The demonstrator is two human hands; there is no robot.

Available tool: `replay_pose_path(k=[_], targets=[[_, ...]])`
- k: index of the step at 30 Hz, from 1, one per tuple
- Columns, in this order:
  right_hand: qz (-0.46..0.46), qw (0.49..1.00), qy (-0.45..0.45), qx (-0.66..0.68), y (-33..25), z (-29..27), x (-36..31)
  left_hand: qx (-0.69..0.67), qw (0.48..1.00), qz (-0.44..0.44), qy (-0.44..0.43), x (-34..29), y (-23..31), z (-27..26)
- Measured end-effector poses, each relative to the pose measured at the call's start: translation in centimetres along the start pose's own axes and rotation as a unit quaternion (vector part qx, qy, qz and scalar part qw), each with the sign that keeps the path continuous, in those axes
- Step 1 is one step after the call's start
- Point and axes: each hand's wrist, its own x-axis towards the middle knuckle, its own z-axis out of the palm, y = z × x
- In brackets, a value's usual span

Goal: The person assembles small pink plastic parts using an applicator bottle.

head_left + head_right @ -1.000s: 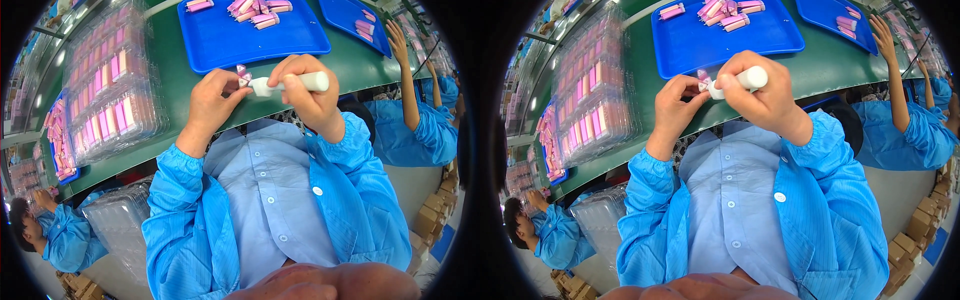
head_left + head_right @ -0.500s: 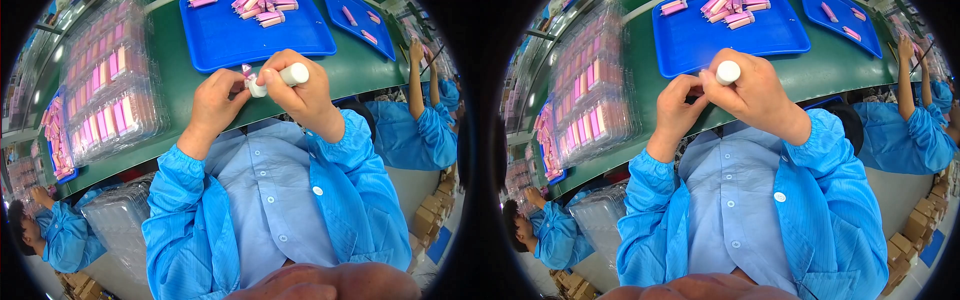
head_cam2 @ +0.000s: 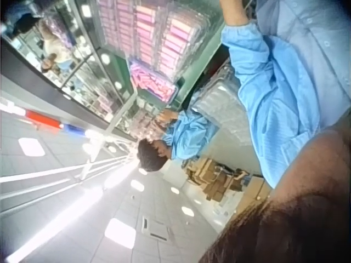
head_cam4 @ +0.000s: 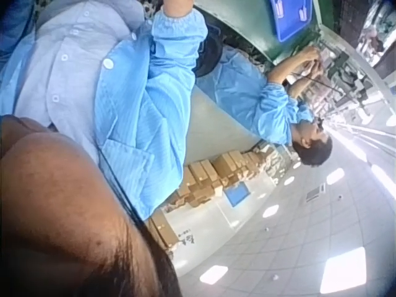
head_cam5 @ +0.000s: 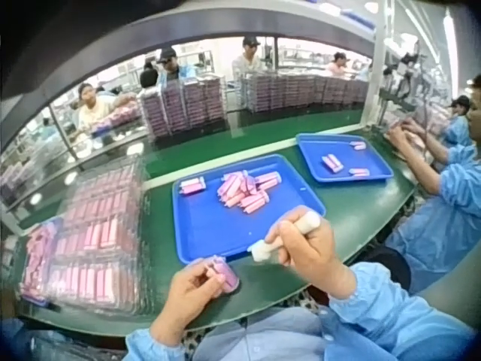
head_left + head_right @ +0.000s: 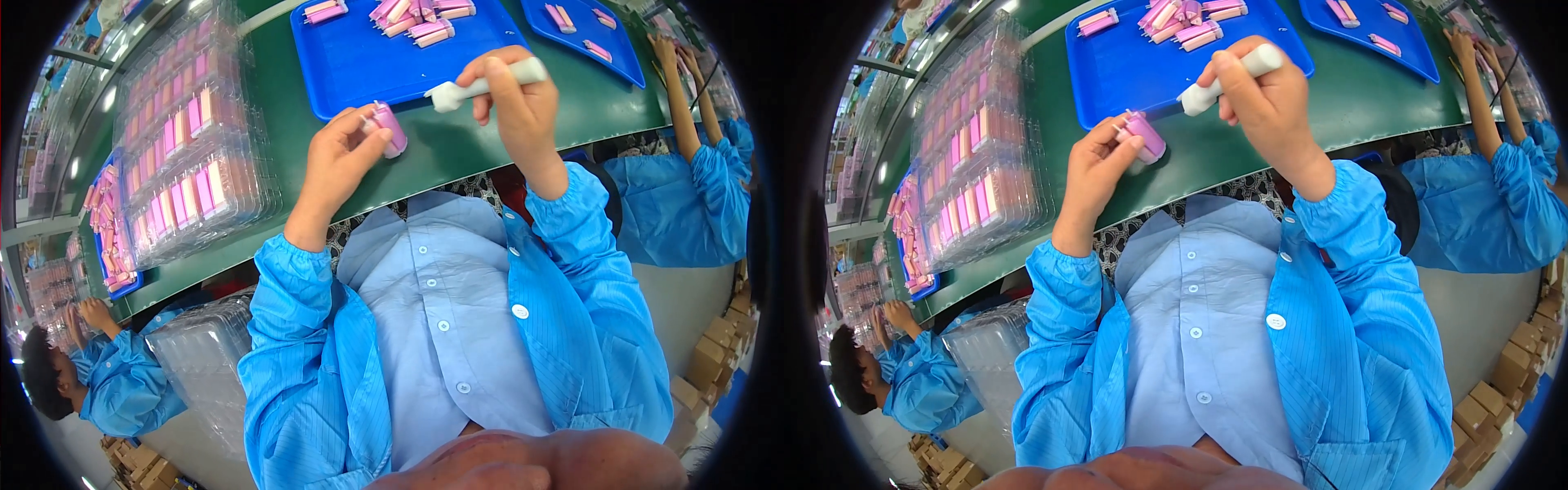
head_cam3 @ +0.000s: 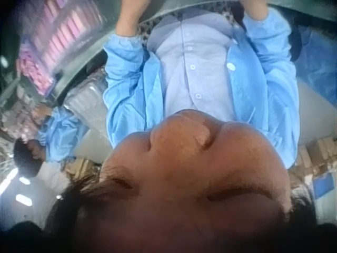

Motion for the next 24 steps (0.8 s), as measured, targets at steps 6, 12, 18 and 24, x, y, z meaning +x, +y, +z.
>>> replay_pose_path(k=[6,12,18,24], targets=[[0.121,0.992,-0.040,0.006,3.6,1.2,-1.2,-0.251,0.963,-0.082,-0.061,0.3,2.6,-1.5],[0.138,0.988,-0.059,0.022,5.0,2.3,-1.3,-0.300,0.949,-0.066,-0.077,-2.3,5.8,-2.2],[0.122,0.989,-0.074,0.026,4.7,1.3,-2.6,0.148,0.983,0.055,0.098,-4.7,13.2,-5.5],[0.076,0.991,-0.108,-0.004,4.1,1.2,-2.9,0.657,0.644,0.111,0.377,-1.7,14.8,-21.0]])
